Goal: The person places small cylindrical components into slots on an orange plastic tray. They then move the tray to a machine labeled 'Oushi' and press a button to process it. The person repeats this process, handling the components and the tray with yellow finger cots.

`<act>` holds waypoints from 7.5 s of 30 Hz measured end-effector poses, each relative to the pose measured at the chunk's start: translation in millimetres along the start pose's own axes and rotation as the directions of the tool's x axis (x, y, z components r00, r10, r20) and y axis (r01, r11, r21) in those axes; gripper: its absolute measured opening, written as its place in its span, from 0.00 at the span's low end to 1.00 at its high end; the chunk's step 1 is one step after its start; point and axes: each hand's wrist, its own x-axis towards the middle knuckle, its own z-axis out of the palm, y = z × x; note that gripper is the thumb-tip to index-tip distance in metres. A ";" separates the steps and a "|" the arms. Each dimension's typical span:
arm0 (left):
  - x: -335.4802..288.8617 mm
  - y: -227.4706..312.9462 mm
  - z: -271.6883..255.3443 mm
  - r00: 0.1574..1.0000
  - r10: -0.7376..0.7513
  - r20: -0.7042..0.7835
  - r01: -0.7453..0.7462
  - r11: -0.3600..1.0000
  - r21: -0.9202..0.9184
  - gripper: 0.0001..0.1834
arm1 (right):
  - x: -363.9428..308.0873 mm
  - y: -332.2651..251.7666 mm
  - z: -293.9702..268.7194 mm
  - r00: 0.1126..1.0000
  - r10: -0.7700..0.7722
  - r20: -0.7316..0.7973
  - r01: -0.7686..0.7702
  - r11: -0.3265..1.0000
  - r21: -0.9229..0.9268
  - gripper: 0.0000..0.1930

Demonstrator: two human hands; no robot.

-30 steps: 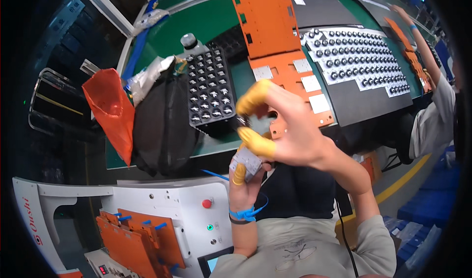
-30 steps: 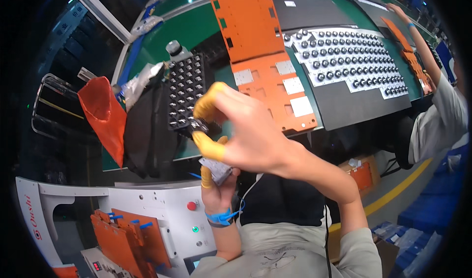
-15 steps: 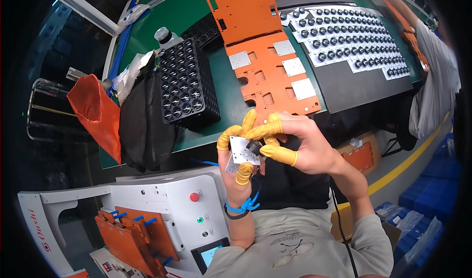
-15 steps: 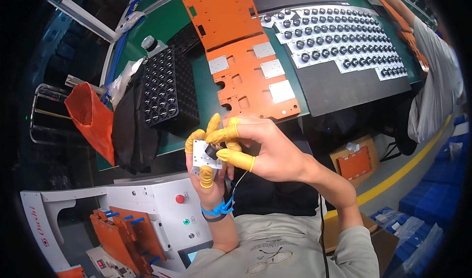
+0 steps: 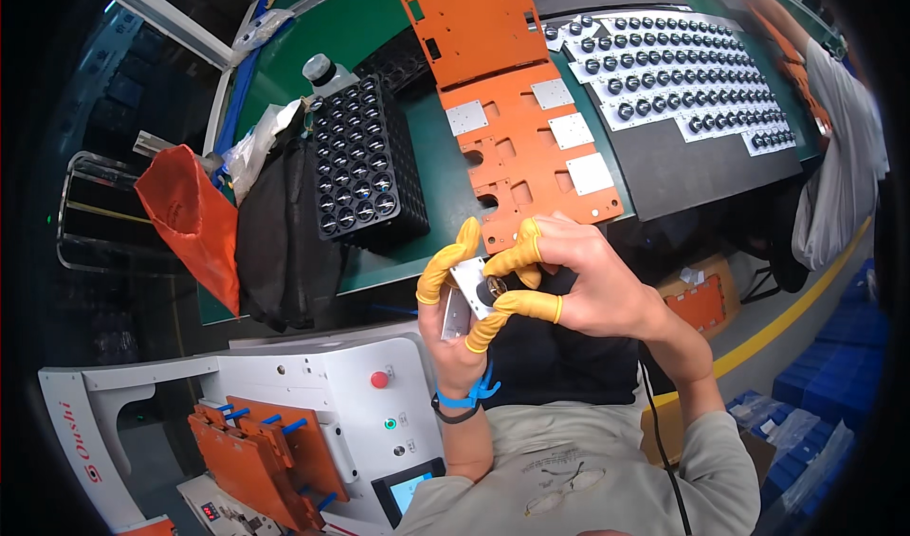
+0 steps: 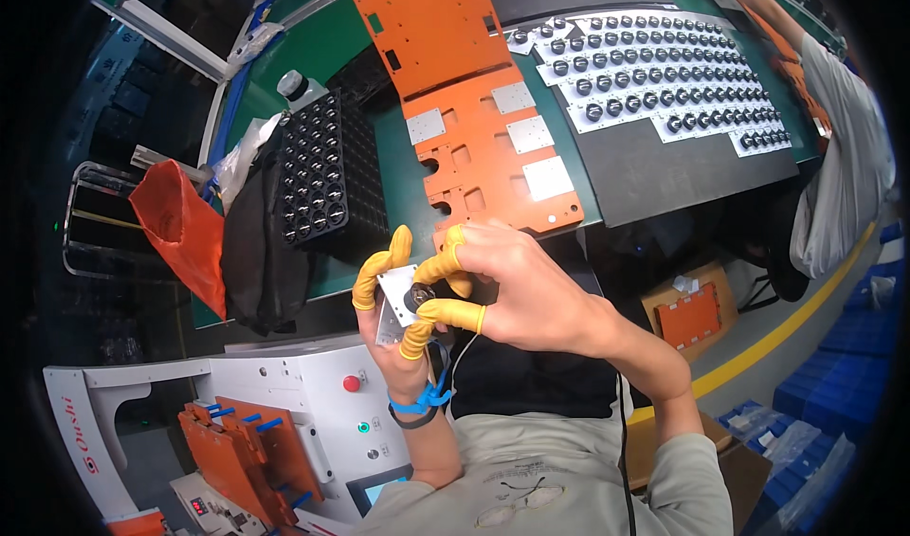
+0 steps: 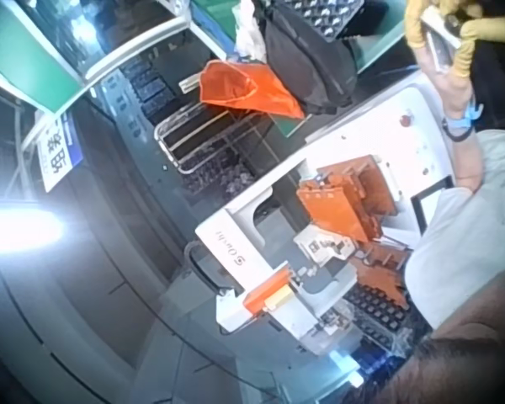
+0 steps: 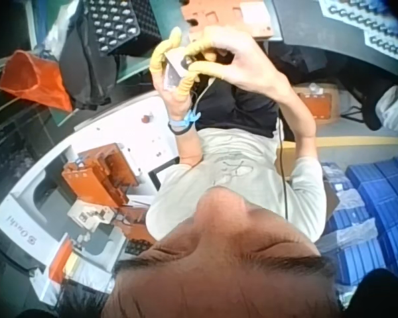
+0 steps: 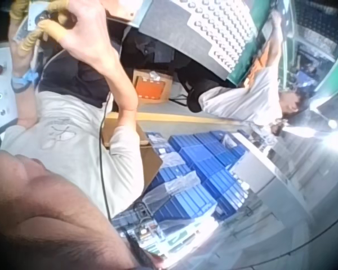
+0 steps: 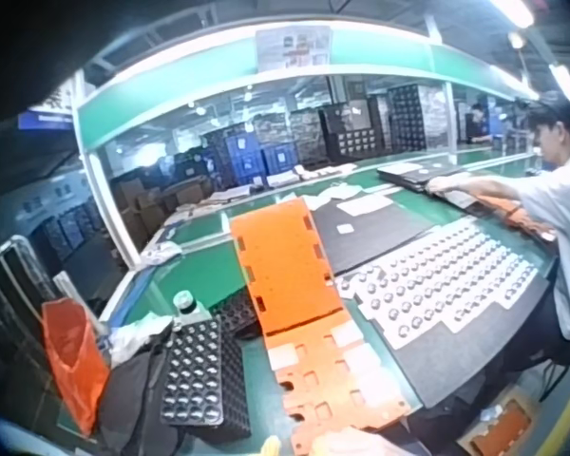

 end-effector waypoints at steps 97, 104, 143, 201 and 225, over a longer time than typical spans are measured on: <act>109.0 -42.3 37.6 0.935 -0.159 -0.318 0.348 0.221 0.911 0.23 | -178.6 97.1 58.2 0.718 0.368 -0.591 -0.156 0.912 0.378 0.35; 99.0 -37.5 42.4 0.941 -0.131 -0.311 0.334 0.227 0.915 0.24 | -182.9 97.5 53.4 0.771 0.560 -0.305 -0.210 0.675 0.707 0.39; 30.9 -16.1 25.2 0.972 -0.194 -0.131 0.215 0.525 0.823 0.19 | 254.2 50.3 79.8 0.931 -0.280 -0.233 0.080 0.781 -0.619 0.24; -19.0 13.5 14.3 0.920 -0.316 0.231 0.379 0.868 -0.322 0.44 | -17.9 17.2 4.3 0.988 -0.157 -0.009 0.157 0.986 0.053 0.16; -13.3 3.5 21.8 0.991 -0.123 -0.049 0.130 0.976 0.177 0.16 | -38.4 39.7 8.2 0.955 -0.243 -0.171 0.198 0.950 -0.242 0.24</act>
